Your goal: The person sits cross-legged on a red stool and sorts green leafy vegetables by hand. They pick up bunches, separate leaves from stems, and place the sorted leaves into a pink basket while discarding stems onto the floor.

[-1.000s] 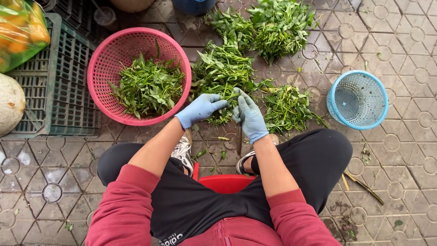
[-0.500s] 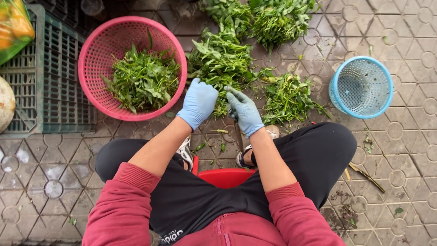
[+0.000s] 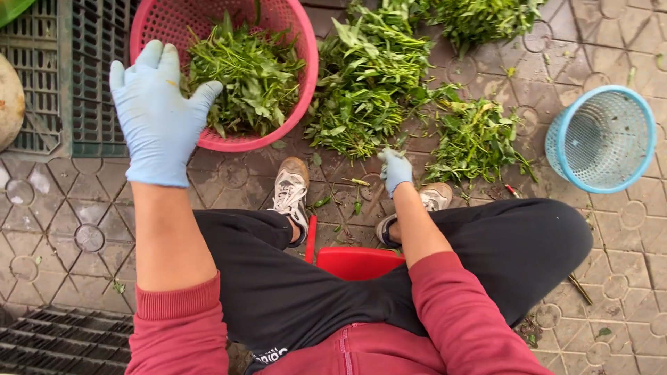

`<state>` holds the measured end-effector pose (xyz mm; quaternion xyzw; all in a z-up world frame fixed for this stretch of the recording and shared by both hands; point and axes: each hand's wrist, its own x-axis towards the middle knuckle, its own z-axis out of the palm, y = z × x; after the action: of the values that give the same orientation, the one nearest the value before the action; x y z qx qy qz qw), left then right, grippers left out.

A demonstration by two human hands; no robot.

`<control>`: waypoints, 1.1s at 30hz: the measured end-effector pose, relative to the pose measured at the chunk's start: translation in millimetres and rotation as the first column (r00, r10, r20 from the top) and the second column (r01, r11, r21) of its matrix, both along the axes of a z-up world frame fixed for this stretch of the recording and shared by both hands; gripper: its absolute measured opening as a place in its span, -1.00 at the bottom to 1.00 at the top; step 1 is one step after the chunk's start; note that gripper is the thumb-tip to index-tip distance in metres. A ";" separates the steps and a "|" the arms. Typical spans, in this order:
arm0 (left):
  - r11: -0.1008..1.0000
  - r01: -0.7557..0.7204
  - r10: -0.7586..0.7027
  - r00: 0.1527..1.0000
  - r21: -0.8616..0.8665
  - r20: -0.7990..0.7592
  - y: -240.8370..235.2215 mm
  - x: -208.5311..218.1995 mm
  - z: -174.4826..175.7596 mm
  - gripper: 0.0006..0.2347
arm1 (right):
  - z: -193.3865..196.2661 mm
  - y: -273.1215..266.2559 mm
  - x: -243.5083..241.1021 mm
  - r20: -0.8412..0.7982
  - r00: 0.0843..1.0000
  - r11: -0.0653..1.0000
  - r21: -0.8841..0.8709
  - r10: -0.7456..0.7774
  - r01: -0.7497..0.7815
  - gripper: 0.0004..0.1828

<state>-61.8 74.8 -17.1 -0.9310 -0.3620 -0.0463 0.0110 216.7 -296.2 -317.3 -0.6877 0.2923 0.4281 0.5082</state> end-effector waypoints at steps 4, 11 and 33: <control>0.998 0.005 0.007 0.984 -0.070 0.180 -7.6 -9.3 34.0 -0.35 | -13.3 26.5 -28.2 -0.004 0.948 0.930 -0.194 0.318 -0.313 -0.61; 0.972 -0.045 0.099 0.969 -0.231 0.225 -10.8 -8.0 44.2 -0.52 | -54.6 58.5 -30.4 0.128 0.896 0.875 -0.308 0.426 -0.372 -0.79; 0.810 0.543 -0.559 0.829 -0.222 -0.011 -151.3 200.7 -118.2 -0.76 | 166.8 -26.8 48.3 0.540 0.719 0.805 0.121 0.438 -0.581 -0.76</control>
<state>138.9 -76.4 -135.3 -0.9928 -0.0786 0.0262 -0.0870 265.0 -323.0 -150.6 -0.7467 -0.1123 0.4021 0.5178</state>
